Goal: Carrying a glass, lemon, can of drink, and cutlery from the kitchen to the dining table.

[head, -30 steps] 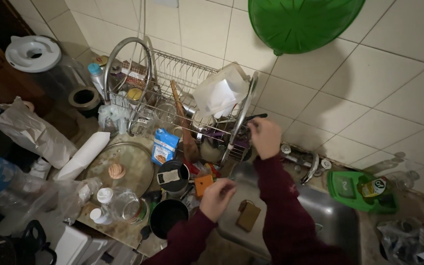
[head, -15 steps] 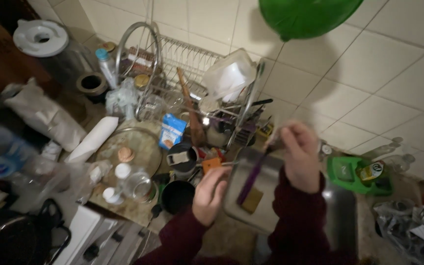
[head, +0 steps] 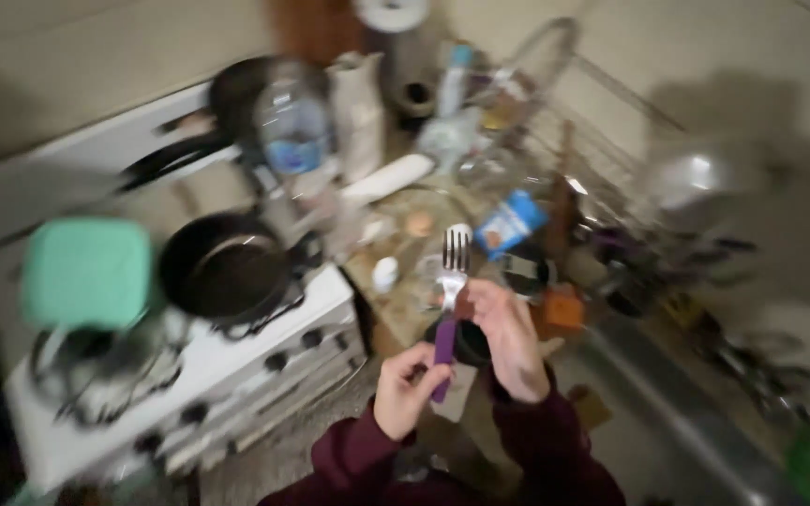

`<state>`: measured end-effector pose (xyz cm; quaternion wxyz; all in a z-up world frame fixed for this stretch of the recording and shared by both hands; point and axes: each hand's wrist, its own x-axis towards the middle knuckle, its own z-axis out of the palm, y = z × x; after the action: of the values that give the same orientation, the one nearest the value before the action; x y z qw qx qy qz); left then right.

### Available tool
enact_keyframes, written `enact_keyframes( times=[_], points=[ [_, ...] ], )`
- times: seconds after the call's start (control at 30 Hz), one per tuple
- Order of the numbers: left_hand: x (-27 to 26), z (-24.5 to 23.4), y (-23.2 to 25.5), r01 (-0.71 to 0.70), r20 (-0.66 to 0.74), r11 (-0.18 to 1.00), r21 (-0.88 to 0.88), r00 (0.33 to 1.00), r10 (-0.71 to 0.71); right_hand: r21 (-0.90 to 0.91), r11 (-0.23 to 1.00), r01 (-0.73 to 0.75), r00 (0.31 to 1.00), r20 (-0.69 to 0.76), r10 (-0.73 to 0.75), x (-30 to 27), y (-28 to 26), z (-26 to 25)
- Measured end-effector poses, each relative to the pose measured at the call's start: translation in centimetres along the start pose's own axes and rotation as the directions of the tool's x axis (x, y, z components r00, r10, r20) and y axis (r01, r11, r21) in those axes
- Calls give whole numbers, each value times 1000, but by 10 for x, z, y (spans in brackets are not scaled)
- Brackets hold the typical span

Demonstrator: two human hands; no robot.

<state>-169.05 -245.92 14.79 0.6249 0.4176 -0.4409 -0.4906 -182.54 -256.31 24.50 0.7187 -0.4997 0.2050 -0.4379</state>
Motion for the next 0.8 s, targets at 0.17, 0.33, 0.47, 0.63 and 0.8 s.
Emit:
enact_keyframes(
  times=[0.17,0.33,0.47,0.63,0.8],
  points=[
    [-54,-25,1,-60,-331,932,356,925,186,-318,943,-96,975,159,153,-26,75,20],
    [-132,-23,13,22,-609,935,355,764,213,-407,907,-112,878,388,282,-46,115,54],
    [-203,-24,10,63,-776,893,446,524,351,-355,915,-194,725,576,377,-77,154,94],
    [-297,-26,18,108,-867,874,475,231,442,-369,891,-265,459,764,453,-126,203,169],
    [-395,-32,17,178,-908,899,401,-58,416,-466,860,-210,148,854,499,-195,231,259]
  ],
)
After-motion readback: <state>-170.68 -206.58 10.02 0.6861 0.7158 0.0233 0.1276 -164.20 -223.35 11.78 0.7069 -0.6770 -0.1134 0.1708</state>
